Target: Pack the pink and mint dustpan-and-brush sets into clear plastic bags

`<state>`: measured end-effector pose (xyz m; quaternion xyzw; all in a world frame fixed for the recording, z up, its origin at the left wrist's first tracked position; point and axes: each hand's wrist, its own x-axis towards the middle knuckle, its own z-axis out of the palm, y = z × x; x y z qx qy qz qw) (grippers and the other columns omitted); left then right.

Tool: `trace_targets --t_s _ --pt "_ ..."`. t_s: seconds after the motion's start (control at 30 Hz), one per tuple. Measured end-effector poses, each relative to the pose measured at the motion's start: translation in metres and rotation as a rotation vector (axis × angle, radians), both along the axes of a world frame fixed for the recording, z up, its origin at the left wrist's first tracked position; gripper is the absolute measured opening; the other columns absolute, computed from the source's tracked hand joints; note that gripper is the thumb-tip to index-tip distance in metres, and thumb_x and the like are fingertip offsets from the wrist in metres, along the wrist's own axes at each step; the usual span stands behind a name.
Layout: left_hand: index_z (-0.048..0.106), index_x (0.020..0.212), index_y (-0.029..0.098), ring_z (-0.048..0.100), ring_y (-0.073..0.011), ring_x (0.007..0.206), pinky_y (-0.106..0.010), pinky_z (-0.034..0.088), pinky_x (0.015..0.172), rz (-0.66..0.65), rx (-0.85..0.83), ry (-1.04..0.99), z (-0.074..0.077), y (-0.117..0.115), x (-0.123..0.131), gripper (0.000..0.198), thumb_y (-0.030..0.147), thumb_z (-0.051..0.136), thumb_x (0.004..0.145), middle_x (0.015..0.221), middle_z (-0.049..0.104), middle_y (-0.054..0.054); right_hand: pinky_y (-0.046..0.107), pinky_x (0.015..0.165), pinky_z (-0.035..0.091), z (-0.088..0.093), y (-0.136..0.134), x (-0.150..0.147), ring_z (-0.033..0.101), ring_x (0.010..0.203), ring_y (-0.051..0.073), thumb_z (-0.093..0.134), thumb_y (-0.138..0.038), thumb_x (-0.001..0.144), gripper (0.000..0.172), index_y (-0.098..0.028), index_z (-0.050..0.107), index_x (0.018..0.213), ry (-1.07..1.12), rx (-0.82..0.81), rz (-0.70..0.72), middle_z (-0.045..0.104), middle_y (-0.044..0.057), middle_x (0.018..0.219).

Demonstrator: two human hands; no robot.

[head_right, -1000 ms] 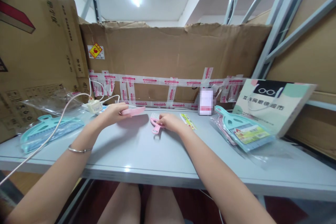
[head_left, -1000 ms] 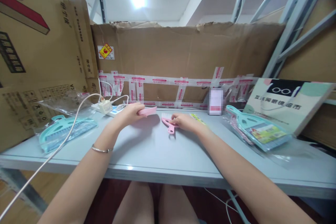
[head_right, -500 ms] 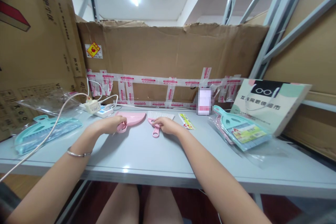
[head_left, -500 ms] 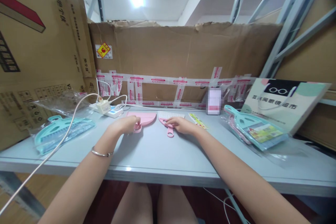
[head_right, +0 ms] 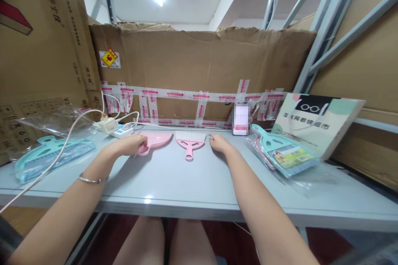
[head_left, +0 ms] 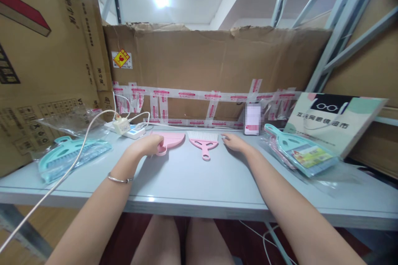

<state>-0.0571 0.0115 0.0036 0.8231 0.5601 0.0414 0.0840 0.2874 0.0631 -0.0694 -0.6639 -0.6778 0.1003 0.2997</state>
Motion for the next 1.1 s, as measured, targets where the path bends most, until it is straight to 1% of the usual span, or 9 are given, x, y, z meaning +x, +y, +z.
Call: trace_targets --t_s 0.17,0.37,0.5,0.63,0.7,0.77,0.9,1.0,1.1 --pt "0.051 0.059 0.019 0.046 -0.0143 0.05 -0.025 0.028 0.052 0.012 0.009 -0.017 0.0 0.0 0.0 0.005 0.016 0.054 0.06 0.057 0.055 -0.002 0.033 0.091 0.044 0.0 -0.001 0.015 0.062 0.103 0.025 0.052 -0.015 0.075 0.028 -0.014 0.07 0.096 0.004 -0.005 -0.14 0.07 0.012 0.102" --pt "0.052 0.055 0.018 0.049 -0.0151 0.057 -0.025 0.031 0.056 -0.037 0.048 -0.023 -0.002 0.004 0.001 0.007 0.014 0.055 0.059 0.062 0.059 -0.003 0.032 0.093 0.041 0.035 -0.017 0.024 0.057 0.107 0.021 0.043 -0.027 0.084 0.035 -0.016 0.063 0.111 0.046 0.169 -0.258 0.064 0.01 0.116" --pt "0.063 0.076 0.018 0.058 -0.0205 0.071 -0.026 0.037 0.062 -0.016 0.11 0.015 -0.006 0.011 0.001 0.015 0.014 0.054 0.065 0.079 0.066 -0.008 0.036 0.087 0.041 0.041 -0.05 0.092 0.056 0.103 0.026 0.049 -0.023 0.08 0.035 -0.01 0.063 0.109 0.004 0.267 -0.546 0.062 0.019 0.109" --pt "0.061 0.101 0.016 0.061 -0.0257 0.09 -0.028 0.042 0.069 -0.063 0.254 -0.001 -0.008 0.018 0.0 0.032 0.016 0.054 0.07 0.102 0.066 -0.013 0.046 0.078 0.037 0.021 -0.094 0.186 0.051 0.106 0.035 0.061 -0.035 0.075 0.044 -0.008 0.062 0.109 0.024 0.199 -0.991 0.053 0.034 0.111" --pt "0.061 0.102 0.016 0.061 -0.0263 0.095 -0.03 0.043 0.074 -0.083 0.277 -0.003 -0.008 0.019 0.001 0.03 0.016 0.049 0.075 0.107 0.066 -0.014 0.043 0.075 0.038 0.011 -0.11 0.22 0.054 0.104 0.035 0.066 -0.037 0.072 0.035 -0.01 0.067 0.094 0.135 0.007 -0.994 0.056 0.033 0.105" --pt "0.061 0.102 0.016 0.061 -0.0258 0.097 -0.031 0.043 0.077 -0.07 0.278 -0.028 -0.005 0.017 0.002 0.03 0.015 0.041 0.08 0.109 0.065 -0.013 0.041 0.073 0.039 0.004 -0.119 0.237 0.056 0.103 0.034 0.069 -0.035 0.069 0.024 -0.014 0.068 0.08 0.177 -0.059 -0.974 0.059 0.029 0.1" --pt "0.061 0.1 0.018 0.061 -0.0245 0.098 -0.031 0.044 0.078 -0.04 0.28 -0.059 0.0 0.012 0.005 0.031 0.017 0.035 0.083 0.11 0.066 -0.011 0.043 0.07 0.038 0.008 -0.121 0.235 0.056 0.103 0.036 0.066 -0.035 0.071 0.023 -0.017 0.069 0.084 0.096 0.118 -1.088 0.059 0.029 0.107" --pt "0.061 0.097 0.02 0.062 -0.0231 0.093 -0.03 0.044 0.073 -0.044 0.333 -0.069 0.0 0.011 0.005 0.03 0.018 0.034 0.083 0.105 0.067 -0.008 0.042 0.067 0.039 0.027 -0.118 0.223 0.058 0.095 0.035 0.06 -0.036 0.075 0.022 -0.019 0.066 0.088 0.059 0.243 -1.116 0.062 0.025 0.099" --pt "0.06 0.094 0.02 0.062 -0.022 0.086 -0.03 0.044 0.071 -0.057 0.436 -0.17 -0.001 0.013 0.006 0.026 0.021 0.036 0.084 0.098 0.068 -0.007 0.038 0.065 0.04 0.052 -0.111 0.206 0.059 0.079 0.029 0.059 -0.031 0.074 0.01 -0.02 0.06 0.076 0.038 0.383 -1.054 0.064 0.017 0.081"
